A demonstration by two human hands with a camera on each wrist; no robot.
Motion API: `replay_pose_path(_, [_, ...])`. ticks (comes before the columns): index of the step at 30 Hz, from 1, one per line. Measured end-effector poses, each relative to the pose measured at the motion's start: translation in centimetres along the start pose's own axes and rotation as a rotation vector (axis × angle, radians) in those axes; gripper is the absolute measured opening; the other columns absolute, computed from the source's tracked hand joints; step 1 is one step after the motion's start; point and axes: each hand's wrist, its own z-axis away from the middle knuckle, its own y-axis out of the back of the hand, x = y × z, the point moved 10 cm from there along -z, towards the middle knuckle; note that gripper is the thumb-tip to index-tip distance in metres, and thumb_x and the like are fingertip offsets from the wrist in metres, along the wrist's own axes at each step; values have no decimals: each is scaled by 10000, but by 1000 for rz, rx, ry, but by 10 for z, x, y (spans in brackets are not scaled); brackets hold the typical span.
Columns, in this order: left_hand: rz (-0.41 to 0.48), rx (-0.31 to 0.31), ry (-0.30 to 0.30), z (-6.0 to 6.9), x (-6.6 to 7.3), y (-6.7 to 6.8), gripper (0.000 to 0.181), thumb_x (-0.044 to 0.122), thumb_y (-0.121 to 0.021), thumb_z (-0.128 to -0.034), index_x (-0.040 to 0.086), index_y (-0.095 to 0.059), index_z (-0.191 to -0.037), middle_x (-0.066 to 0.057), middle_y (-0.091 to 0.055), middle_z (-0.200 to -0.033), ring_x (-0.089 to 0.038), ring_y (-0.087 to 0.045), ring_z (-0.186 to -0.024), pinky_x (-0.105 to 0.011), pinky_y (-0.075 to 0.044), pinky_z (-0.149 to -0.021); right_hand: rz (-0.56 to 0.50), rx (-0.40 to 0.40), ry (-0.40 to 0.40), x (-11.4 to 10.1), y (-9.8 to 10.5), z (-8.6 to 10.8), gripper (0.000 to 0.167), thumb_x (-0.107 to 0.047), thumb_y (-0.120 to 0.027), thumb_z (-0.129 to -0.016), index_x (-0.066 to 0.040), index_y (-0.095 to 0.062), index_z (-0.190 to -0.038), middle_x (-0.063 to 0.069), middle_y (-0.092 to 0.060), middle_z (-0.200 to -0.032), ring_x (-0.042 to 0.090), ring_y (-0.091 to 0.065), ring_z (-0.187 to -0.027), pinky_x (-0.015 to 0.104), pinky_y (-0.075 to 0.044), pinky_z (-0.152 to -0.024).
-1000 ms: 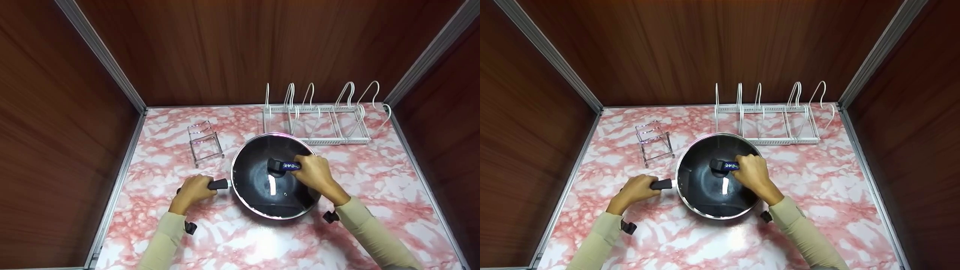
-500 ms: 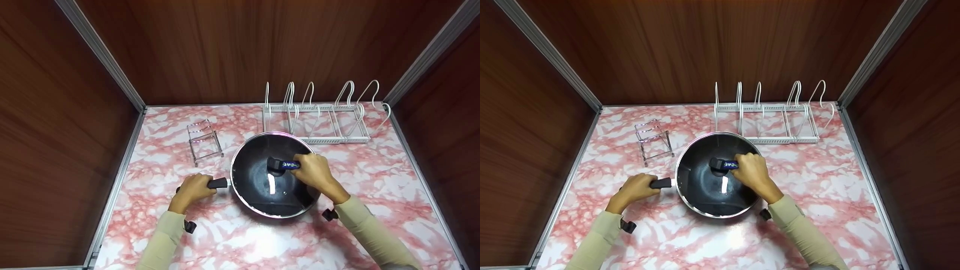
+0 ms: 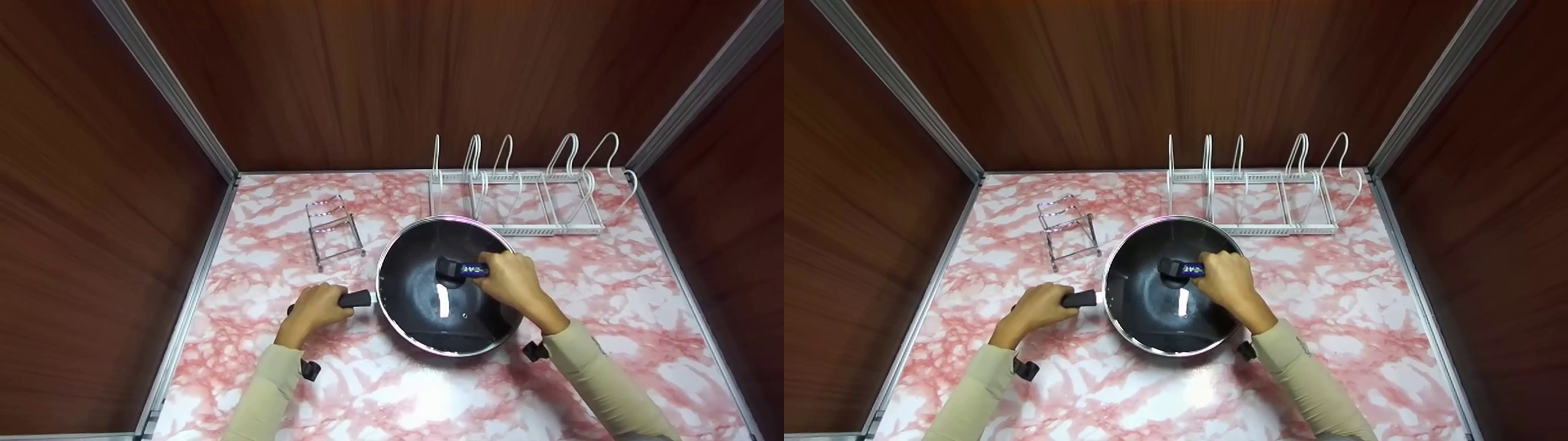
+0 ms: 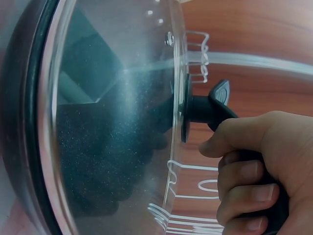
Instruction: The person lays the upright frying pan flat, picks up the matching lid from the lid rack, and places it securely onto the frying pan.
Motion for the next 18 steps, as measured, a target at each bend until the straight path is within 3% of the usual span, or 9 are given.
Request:
replay_pose_path(9, [11,7,-14,0,1,2,301,339,-794,-854,195,-568,-715,72,-488,-640,-173,-466,-610,-383,-390,-592,24,1,-9,0,0,1,264,-247,-874,-726,-94,-664,-777,135,-676,-651,430,-648,-596,573,-482,-494])
replay_pose_path(18, [72,-14,-54,1,4,4,334,484,-775,-898,192,-627,-831,59,-554,-706,-158,-499,-653,-365,-407,-628,28,-3,9,1,-2,4,288,-250,-881,-735,-95,-649,-808,128,-677,-660,408,-640,-584,565,-473,-492])
